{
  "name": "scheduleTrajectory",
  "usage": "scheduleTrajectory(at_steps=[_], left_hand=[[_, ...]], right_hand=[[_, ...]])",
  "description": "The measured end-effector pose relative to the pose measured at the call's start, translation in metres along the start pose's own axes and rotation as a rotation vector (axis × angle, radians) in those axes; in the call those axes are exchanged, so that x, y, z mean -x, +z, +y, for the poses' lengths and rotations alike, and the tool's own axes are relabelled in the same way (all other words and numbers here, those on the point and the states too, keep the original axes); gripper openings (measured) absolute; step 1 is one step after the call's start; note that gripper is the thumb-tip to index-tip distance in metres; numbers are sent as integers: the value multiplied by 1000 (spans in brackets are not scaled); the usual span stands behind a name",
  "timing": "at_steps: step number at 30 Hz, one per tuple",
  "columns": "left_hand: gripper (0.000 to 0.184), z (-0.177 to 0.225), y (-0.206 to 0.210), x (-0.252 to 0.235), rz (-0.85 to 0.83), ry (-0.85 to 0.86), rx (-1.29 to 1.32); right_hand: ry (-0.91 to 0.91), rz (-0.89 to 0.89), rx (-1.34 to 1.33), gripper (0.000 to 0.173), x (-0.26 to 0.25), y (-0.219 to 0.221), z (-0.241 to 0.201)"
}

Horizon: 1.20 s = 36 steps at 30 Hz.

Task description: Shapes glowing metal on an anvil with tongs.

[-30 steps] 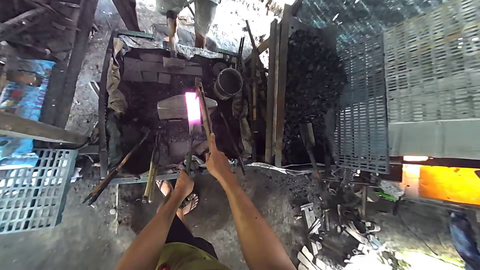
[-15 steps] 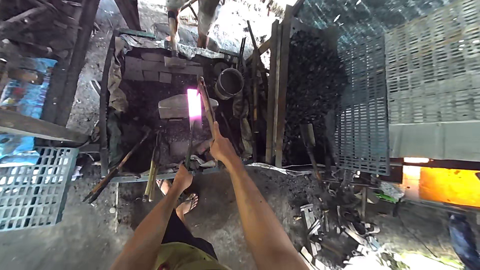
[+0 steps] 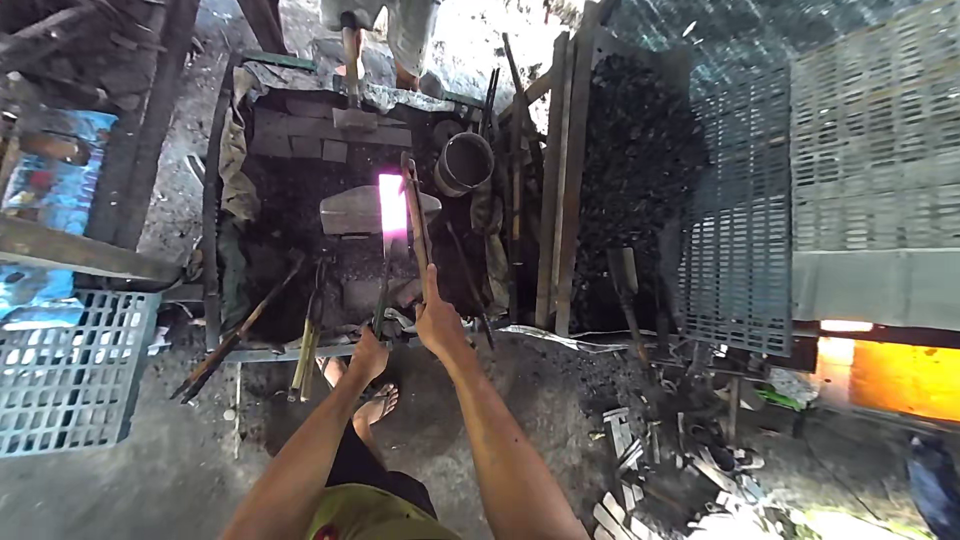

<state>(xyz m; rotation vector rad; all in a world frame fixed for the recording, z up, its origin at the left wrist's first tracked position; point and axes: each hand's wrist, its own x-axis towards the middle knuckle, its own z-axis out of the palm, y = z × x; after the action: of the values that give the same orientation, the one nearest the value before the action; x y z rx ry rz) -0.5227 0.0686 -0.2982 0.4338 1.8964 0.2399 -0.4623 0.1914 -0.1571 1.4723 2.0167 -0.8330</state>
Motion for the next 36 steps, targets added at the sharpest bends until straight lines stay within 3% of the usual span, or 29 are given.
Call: scheduleTrajectory(at_steps=[13,19,27,36], left_hand=[[61,-1,6,-1,17,-2,-15],[63,2,1,-6,19,30,62],[60,4,4,-14,26,11,46],[61,2,7,-17,26,7,21]], right_hand=[[-23,7,61,78,-1,2,-1],[-40,-10,40,77,-10,-38,-7],[-11,-11,-5,77,7,-4,5],[-10,-16,-19,77,8,-9,7]])
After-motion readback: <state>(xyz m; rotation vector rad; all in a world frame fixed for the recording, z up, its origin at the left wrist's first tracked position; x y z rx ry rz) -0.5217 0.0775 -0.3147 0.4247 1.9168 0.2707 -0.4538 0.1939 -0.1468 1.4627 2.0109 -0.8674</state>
